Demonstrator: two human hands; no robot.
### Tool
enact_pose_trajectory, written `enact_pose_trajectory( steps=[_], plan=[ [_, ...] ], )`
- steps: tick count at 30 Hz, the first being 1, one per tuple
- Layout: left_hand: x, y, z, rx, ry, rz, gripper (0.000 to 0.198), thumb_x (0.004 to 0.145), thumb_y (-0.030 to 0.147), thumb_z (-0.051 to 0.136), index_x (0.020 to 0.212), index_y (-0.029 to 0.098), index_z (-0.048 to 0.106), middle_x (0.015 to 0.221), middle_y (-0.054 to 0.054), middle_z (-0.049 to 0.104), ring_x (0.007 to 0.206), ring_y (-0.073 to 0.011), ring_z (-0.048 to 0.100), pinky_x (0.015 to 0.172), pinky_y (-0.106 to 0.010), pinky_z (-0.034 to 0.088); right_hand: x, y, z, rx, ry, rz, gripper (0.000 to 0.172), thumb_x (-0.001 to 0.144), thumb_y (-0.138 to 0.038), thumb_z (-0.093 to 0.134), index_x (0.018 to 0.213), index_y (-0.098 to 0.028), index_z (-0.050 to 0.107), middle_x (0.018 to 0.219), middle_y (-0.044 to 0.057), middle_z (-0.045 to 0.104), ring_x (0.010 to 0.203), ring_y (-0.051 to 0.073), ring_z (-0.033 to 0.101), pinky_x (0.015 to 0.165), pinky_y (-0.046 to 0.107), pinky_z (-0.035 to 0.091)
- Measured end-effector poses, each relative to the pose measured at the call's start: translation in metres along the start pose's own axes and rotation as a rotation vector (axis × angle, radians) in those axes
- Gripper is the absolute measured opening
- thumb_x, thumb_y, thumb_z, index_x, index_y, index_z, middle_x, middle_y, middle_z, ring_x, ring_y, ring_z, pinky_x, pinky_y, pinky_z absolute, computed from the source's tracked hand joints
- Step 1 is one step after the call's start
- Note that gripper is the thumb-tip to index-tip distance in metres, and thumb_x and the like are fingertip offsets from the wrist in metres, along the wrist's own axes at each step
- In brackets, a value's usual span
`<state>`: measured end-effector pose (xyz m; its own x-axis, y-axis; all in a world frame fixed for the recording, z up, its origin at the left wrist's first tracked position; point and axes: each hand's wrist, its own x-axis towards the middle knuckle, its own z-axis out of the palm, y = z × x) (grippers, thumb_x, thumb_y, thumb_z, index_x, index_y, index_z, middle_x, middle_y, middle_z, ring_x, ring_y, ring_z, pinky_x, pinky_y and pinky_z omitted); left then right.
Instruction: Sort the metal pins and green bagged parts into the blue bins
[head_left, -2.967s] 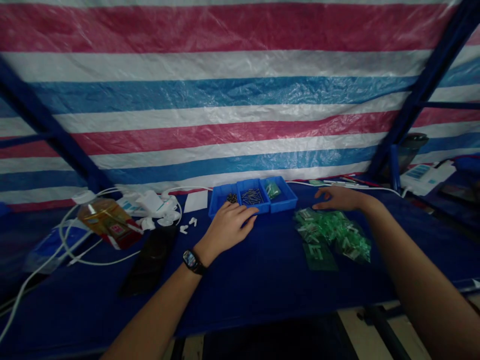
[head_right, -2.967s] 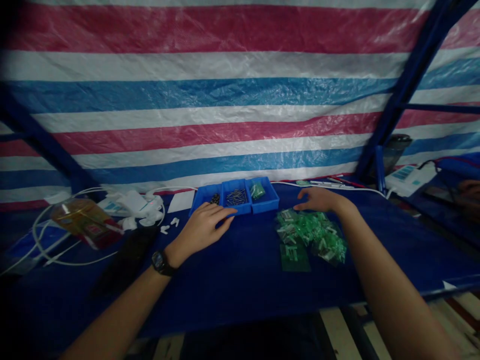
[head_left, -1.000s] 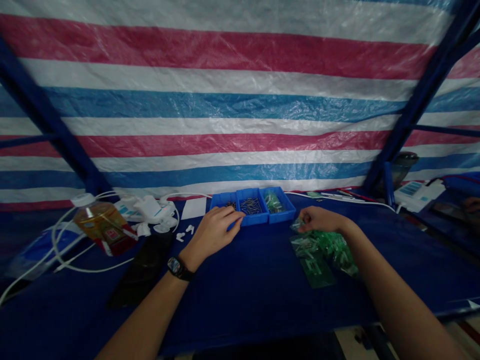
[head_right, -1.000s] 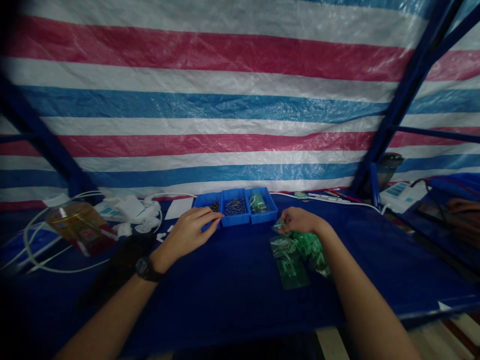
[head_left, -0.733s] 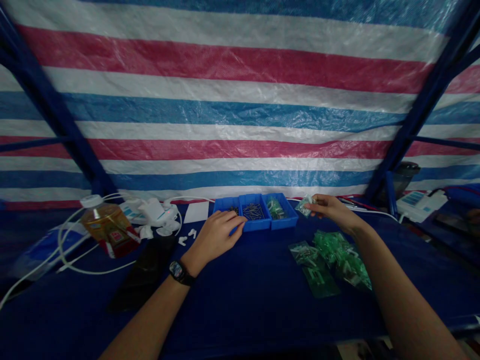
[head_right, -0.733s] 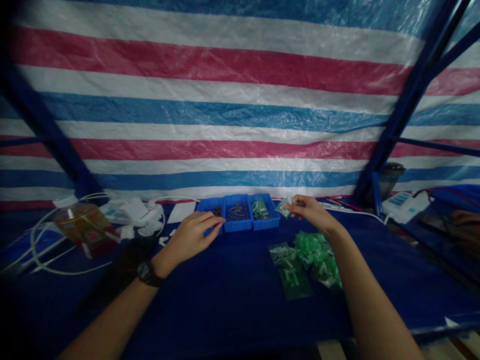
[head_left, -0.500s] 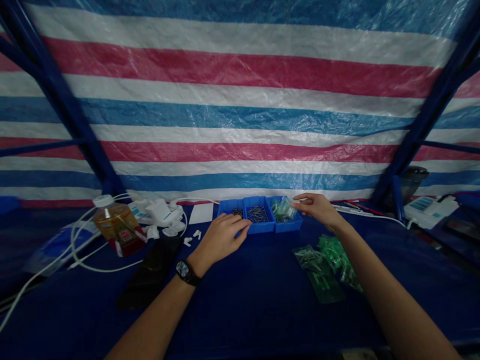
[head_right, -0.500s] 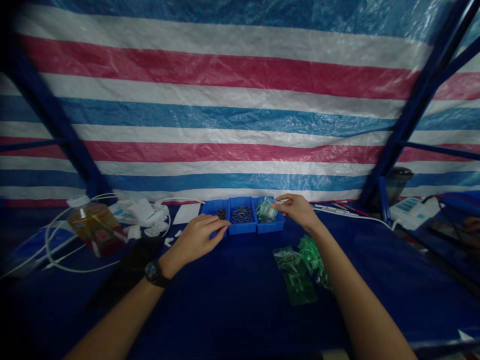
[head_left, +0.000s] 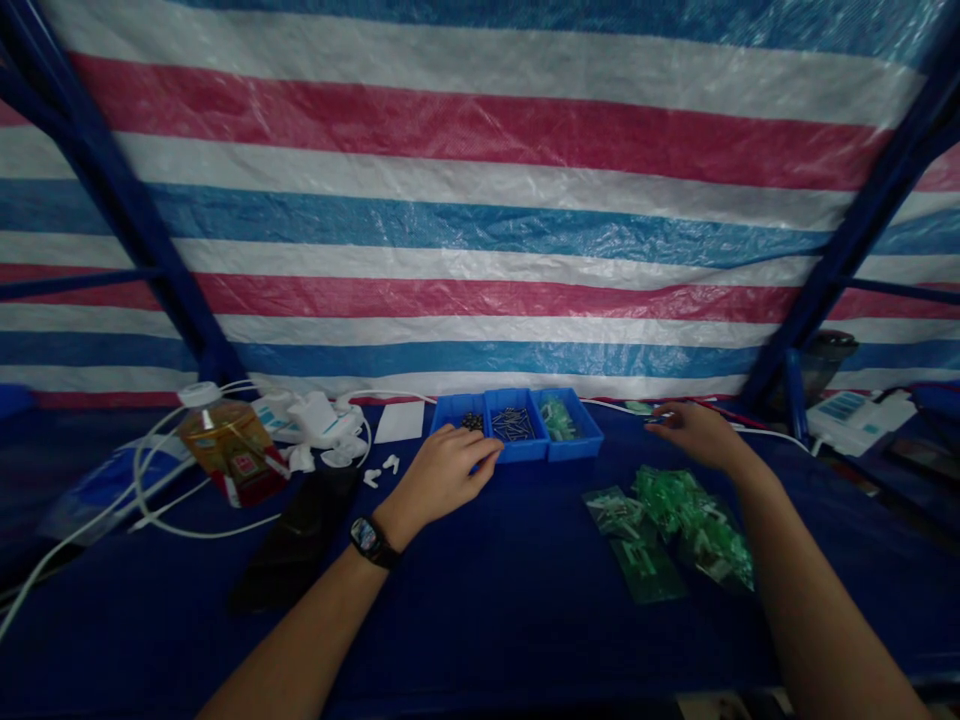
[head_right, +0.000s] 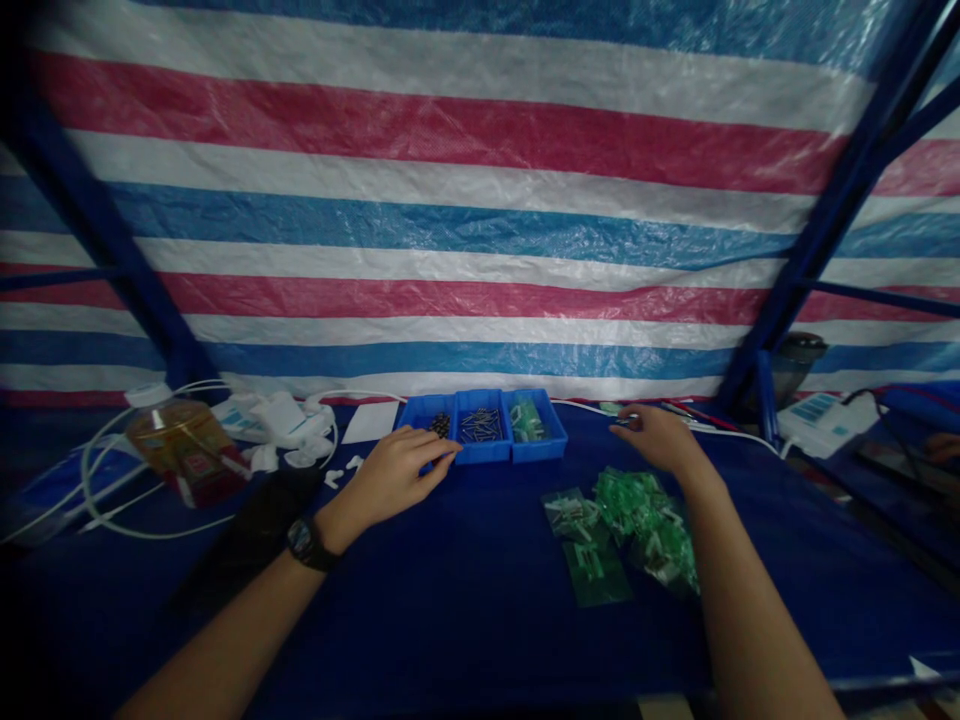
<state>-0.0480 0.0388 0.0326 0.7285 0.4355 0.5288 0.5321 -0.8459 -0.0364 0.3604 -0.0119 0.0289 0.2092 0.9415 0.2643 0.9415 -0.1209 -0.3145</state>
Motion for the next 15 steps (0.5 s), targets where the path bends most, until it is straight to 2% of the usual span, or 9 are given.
enact_pose_trajectory(
  steps=[5, 7, 10, 13, 15],
  plan=[
    [0.002, 0.003, -0.002, -0.011, 0.006, 0.007, 0.021, 0.1, 0.022, 0.05, 0.105, 0.021, 0.07, 0.088, -0.004, 0.073, 0.085, -0.0194, 0.068, 0.078, -0.034, 0.045, 0.001, -0.071, 0.016, 0.056, 0.127, -0.124, 0.034, 0.095, -0.041, 0.05, 0.105, -0.018, 0.074, 0.1, 0.01, 0.077, 0.093, 0.026, 0.07, 0.08, 0.032, 0.048],
    [0.003, 0.003, -0.003, -0.023, 0.009, -0.005, 0.021, 0.1, 0.022, 0.05, 0.106, 0.021, 0.07, 0.091, -0.004, 0.074, 0.085, -0.0189, 0.069, 0.078, -0.034, 0.045, 0.008, -0.099, 0.023, 0.002, 0.096, -0.137, 0.033, 0.095, -0.041, 0.052, 0.1, -0.019, 0.076, 0.098, 0.01, 0.078, 0.097, 0.026, 0.069, 0.084, 0.032, 0.048],
    [0.003, 0.003, -0.003, -0.032, 0.006, -0.02, 0.021, 0.1, 0.022, 0.051, 0.106, 0.022, 0.071, 0.091, -0.003, 0.073, 0.084, -0.0187, 0.069, 0.077, -0.034, 0.045, 0.024, -0.128, 0.032, -0.125, -0.031, -0.103, 0.034, 0.09, -0.045, 0.061, 0.1, -0.017, 0.078, 0.097, 0.014, 0.077, 0.104, 0.032, 0.067, 0.087, 0.035, 0.047],
    [0.003, 0.003, -0.003, -0.042, 0.002, -0.015, 0.02, 0.1, 0.022, 0.052, 0.106, 0.021, 0.071, 0.093, -0.003, 0.074, 0.085, -0.0195, 0.069, 0.077, -0.035, 0.045, 0.035, -0.144, 0.042, -0.145, -0.164, -0.083, 0.031, 0.081, -0.041, 0.072, 0.094, -0.014, 0.079, 0.095, 0.017, 0.077, 0.098, 0.033, 0.07, 0.082, 0.034, 0.048],
    [0.003, 0.003, -0.003, -0.052, 0.004, -0.01, 0.02, 0.1, 0.021, 0.052, 0.106, 0.021, 0.07, 0.093, -0.003, 0.074, 0.085, -0.0198, 0.068, 0.077, -0.035, 0.044, 0.037, -0.148, 0.046, -0.12, -0.194, -0.062, 0.023, 0.078, -0.033, 0.074, 0.088, -0.013, 0.079, 0.09, 0.017, 0.077, 0.092, 0.031, 0.072, 0.076, 0.031, 0.048]
  ],
)
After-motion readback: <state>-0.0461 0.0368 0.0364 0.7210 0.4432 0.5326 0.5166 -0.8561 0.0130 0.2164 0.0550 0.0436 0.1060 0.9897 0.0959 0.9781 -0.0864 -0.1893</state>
